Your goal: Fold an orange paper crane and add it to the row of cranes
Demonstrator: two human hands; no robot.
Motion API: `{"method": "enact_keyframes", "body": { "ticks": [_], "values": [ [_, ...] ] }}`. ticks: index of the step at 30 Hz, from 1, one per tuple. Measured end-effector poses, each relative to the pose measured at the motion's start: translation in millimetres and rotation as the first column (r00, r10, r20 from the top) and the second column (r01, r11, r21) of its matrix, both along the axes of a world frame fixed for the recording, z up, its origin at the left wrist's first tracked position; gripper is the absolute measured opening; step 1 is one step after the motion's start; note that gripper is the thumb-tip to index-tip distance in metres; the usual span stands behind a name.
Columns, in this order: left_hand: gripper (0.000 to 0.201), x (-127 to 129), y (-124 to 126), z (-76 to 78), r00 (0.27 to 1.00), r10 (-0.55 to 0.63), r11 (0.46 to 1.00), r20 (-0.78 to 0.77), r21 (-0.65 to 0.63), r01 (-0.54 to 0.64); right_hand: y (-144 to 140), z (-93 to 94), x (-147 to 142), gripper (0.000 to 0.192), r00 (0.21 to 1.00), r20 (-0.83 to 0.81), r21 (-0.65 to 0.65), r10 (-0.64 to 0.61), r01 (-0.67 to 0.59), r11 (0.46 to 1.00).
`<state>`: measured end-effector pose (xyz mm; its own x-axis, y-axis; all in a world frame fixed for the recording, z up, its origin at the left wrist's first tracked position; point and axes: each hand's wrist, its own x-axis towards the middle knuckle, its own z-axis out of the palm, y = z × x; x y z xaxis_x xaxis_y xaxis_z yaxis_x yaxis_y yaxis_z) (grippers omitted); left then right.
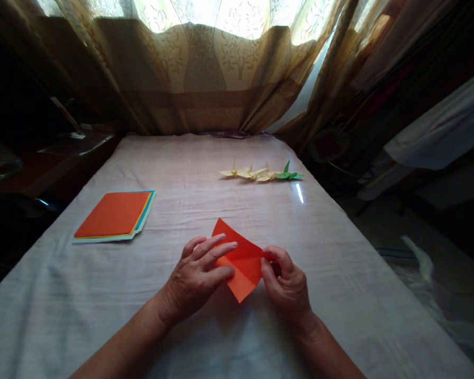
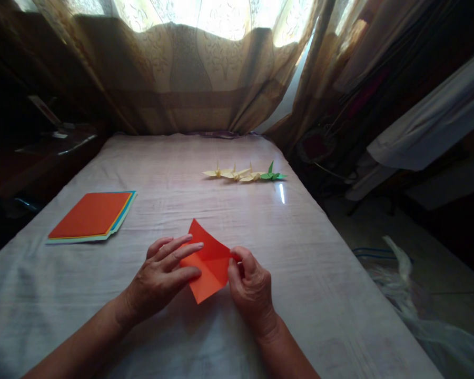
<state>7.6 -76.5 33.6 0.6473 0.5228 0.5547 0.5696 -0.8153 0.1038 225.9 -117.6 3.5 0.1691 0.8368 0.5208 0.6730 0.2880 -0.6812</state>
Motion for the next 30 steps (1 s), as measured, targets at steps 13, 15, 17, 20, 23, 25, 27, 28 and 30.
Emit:
{"method": "enact_keyframes", "body": {
  "ticks": [13,15,17,20,23,25,27,28,30],
  "values": [
    [0.026,-50,-7,-38.0,0.995,-0.077,0.954,0.061,-0.284,0.091,-6,-4.5,34,0.043,0.862,0.393,-0.167,0.319,-0.274,0.947],
    [0.027,-53,-8,-39.7,0.99,-0.104,0.947,0.097,-0.296,0.129,0,-3.8,35,0.038,0.802,0.522,-0.07,0.292,-0.301,0.951],
    [0.029,-54,-9,-40.8,0.986,-0.121,0.938,0.112,-0.312,0.151,8,-2.2,33,0.033,0.731,0.624,0.01,0.277,-0.362,0.932],
    [0.031,-55,-11,-40.7,0.986,-0.126,0.932,0.112,-0.328,0.156,18,-0.9,30,0.029,0.651,0.697,0.045,0.3,-0.458,0.888],
    [0.033,-57,-12,-40.1,0.987,-0.117,0.927,0.113,-0.343,0.149,22,-4.8,29,0.023,0.627,0.688,0.003,0.366,-0.506,0.862],
    [0.032,-58,-13,-40.2,0.988,-0.079,0.931,0.129,-0.346,0.12,22,-9.5,29,0.02,0.659,0.626,-0.034,0.417,-0.51,0.859],
    [0.024,-58,-14,-40.4,0.989,0.001,0.933,0.148,-0.357,0.053,21,-13.1,28,0.019,0.717,0.524,-0.065,0.46,-0.505,0.861],
    [0.019,-57,-15,-40.3,0.986,0.053,0.93,0.158,-0.367,0.009,21,-13.8,27,0.018,0.745,0.466,-0.077,0.477,-0.503,0.861],
    [0.016,-54,-15,-39.7,0.97,0.171,0.913,0.171,-0.397,-0.091,22,-12.5,22,0.017,0.799,0.342,-0.132,0.495,-0.481,0.867]
  ]
}}
